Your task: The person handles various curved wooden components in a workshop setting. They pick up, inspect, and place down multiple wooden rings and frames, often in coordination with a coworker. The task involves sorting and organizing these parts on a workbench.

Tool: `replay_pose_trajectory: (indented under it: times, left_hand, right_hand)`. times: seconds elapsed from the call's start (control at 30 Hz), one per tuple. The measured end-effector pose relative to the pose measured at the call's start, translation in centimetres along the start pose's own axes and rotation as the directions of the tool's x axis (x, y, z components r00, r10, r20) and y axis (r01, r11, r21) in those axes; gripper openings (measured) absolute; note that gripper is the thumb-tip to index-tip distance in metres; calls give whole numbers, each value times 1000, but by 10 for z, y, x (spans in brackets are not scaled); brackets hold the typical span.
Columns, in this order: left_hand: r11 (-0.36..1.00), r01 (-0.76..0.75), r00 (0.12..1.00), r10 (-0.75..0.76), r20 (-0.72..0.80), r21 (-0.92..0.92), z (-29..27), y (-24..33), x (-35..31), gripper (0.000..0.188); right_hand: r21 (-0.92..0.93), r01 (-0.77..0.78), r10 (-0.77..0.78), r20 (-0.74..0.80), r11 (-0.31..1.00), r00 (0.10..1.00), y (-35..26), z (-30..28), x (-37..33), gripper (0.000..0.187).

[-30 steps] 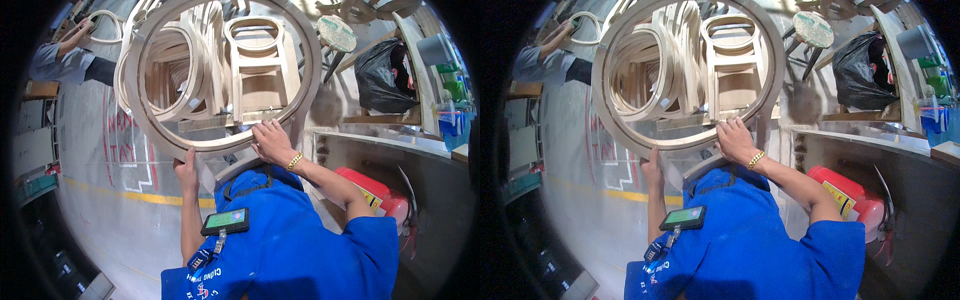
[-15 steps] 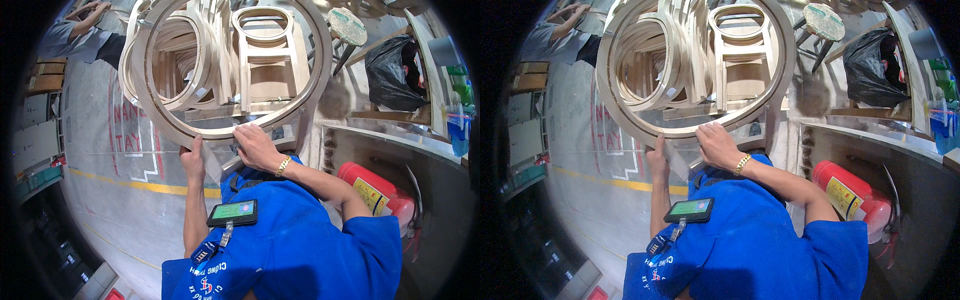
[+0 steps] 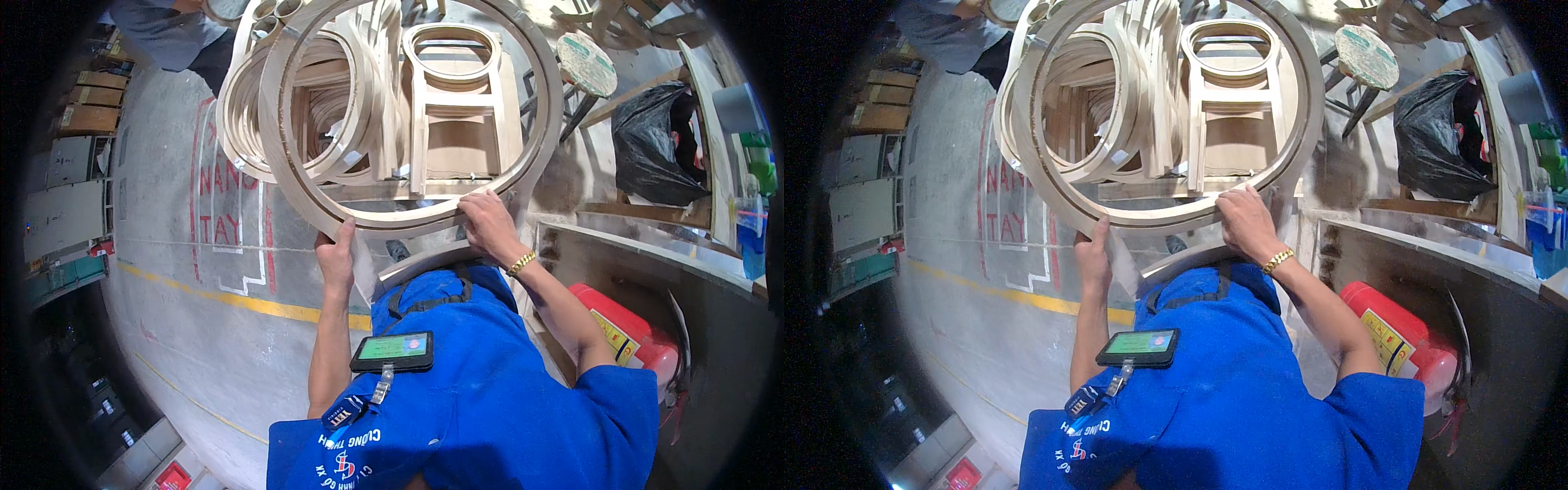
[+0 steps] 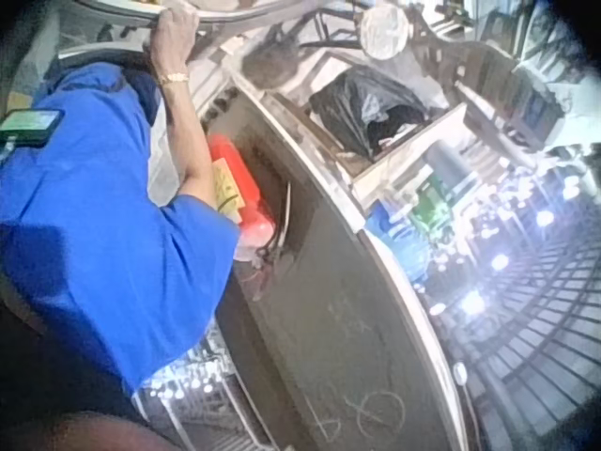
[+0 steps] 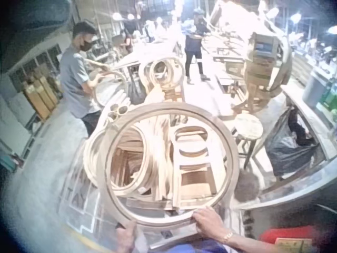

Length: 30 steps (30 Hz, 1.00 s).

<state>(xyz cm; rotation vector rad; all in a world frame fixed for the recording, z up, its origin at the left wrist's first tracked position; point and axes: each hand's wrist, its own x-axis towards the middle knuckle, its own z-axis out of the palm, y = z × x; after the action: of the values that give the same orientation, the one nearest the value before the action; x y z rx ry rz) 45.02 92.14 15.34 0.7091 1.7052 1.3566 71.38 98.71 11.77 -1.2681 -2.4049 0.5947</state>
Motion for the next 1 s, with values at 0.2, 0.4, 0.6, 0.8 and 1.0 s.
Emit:
replay_pose_trajectory:
  times: [0.2, 0.4, 0.6, 0.8, 1.0]
  left_hand:
    - [997, -35, 999, 33, -20, -62, 9, 5, 2, 42]
    - [1000, 6, 1000, -7, 12, 30, 4, 2, 3, 46]
    - [989, -54, 998, 58, -27, 141, -2, -3, -3, 35]
    - [989, -77, 997, 78, -4, 128, 5, 6, -13, 32]
    - [958, -94, 995, 86, 42, 271, 9, 4, -26, 34]
  right_hand:
    - [-129, 2, -12, -78, 992, 997, -10, 4, 0, 29]
    - [373, 89, -122, 67, 923, 990, -34, 12, 4, 33]
    - [186, 113, -100, -78, 976, 992, -30, -2, 18, 26]
    - [866, -303, -53, 351, 397, 935, -60, -32, 47, 32]
    - [982, -185, -106, 179, -46, 978, -108, -52, 147, 62]
